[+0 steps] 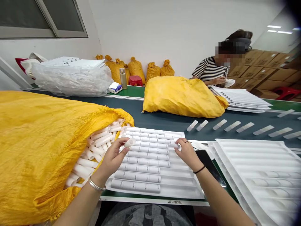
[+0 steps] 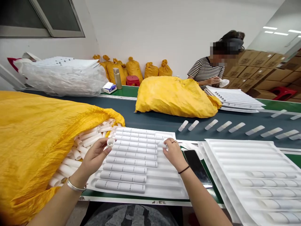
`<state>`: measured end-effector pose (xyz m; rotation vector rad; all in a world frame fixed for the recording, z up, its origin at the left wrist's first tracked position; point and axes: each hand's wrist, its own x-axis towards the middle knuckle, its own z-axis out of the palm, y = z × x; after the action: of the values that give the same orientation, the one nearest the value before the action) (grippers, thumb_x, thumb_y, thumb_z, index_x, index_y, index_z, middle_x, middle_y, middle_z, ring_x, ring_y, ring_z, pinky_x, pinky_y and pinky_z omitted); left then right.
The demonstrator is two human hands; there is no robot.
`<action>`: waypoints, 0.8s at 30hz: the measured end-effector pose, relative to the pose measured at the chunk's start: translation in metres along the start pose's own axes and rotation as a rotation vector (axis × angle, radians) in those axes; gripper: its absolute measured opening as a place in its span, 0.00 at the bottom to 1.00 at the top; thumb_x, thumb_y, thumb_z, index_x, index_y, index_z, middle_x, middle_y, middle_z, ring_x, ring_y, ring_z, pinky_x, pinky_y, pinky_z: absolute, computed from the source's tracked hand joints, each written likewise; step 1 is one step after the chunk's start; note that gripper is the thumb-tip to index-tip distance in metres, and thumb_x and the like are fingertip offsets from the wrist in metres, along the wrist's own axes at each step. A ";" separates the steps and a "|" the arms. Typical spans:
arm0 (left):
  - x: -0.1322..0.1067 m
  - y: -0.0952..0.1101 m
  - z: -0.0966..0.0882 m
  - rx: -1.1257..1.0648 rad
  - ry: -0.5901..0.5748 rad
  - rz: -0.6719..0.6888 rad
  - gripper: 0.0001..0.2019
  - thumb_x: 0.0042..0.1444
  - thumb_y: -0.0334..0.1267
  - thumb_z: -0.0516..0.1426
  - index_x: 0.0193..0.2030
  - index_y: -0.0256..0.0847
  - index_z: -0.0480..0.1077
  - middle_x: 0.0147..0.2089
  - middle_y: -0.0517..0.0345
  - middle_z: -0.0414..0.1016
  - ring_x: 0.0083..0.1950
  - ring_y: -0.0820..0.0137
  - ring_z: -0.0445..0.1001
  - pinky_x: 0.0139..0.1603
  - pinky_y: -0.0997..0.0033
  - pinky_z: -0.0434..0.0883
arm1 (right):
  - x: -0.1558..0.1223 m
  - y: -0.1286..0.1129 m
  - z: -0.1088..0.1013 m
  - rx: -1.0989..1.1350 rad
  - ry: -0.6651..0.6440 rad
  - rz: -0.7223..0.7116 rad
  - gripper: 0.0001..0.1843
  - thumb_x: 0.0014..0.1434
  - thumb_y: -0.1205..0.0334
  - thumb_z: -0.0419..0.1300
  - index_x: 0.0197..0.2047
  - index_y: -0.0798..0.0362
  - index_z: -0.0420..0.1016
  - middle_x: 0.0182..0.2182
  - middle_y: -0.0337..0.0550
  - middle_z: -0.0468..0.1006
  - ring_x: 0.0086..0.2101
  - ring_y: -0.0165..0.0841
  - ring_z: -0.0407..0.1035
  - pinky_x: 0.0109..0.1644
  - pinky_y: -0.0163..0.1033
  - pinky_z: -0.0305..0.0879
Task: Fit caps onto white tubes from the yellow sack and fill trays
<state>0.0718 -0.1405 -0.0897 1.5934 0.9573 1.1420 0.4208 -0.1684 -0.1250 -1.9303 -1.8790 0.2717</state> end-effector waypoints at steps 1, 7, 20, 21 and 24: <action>-0.002 0.003 0.005 -0.084 0.010 -0.056 0.14 0.58 0.41 0.58 0.49 0.41 0.67 0.51 0.49 0.72 0.56 0.62 0.69 0.60 0.60 0.63 | -0.002 -0.009 -0.006 0.043 0.025 -0.003 0.10 0.54 0.66 0.57 0.41 0.56 0.71 0.40 0.51 0.73 0.42 0.41 0.67 0.50 0.47 0.65; -0.012 0.031 0.036 -0.788 0.110 -0.412 0.37 0.51 0.40 0.64 0.63 0.59 0.49 0.42 0.61 0.76 0.40 0.73 0.77 0.46 0.68 0.72 | -0.030 -0.087 -0.019 0.812 -0.120 -0.125 0.11 0.59 0.60 0.57 0.46 0.51 0.70 0.37 0.43 0.73 0.33 0.32 0.69 0.36 0.38 0.70; -0.015 0.030 0.027 -0.094 0.046 -0.299 0.18 0.45 0.43 0.67 0.42 0.38 0.73 0.31 0.60 0.74 0.29 0.75 0.71 0.30 0.77 0.70 | -0.026 -0.113 -0.024 0.656 0.086 -0.567 0.20 0.60 0.70 0.59 0.54 0.45 0.72 0.46 0.46 0.75 0.49 0.35 0.69 0.53 0.44 0.68; -0.017 0.032 0.024 -0.026 -0.032 -0.301 0.19 0.48 0.45 0.65 0.45 0.38 0.73 0.31 0.59 0.74 0.28 0.74 0.71 0.29 0.75 0.70 | -0.025 -0.112 -0.027 0.615 0.085 -0.598 0.21 0.60 0.71 0.58 0.55 0.45 0.70 0.46 0.46 0.75 0.49 0.35 0.69 0.53 0.43 0.68; -0.019 0.040 0.018 0.163 -0.173 -0.173 0.17 0.55 0.46 0.60 0.49 0.41 0.73 0.39 0.55 0.77 0.35 0.69 0.75 0.35 0.71 0.72 | -0.023 -0.110 -0.033 0.538 0.086 -0.603 0.20 0.61 0.69 0.58 0.56 0.47 0.68 0.46 0.46 0.76 0.47 0.33 0.70 0.52 0.40 0.68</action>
<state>0.0873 -0.1738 -0.0583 1.6722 1.0712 0.8116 0.3344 -0.1982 -0.0522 -0.9667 -1.9696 0.4359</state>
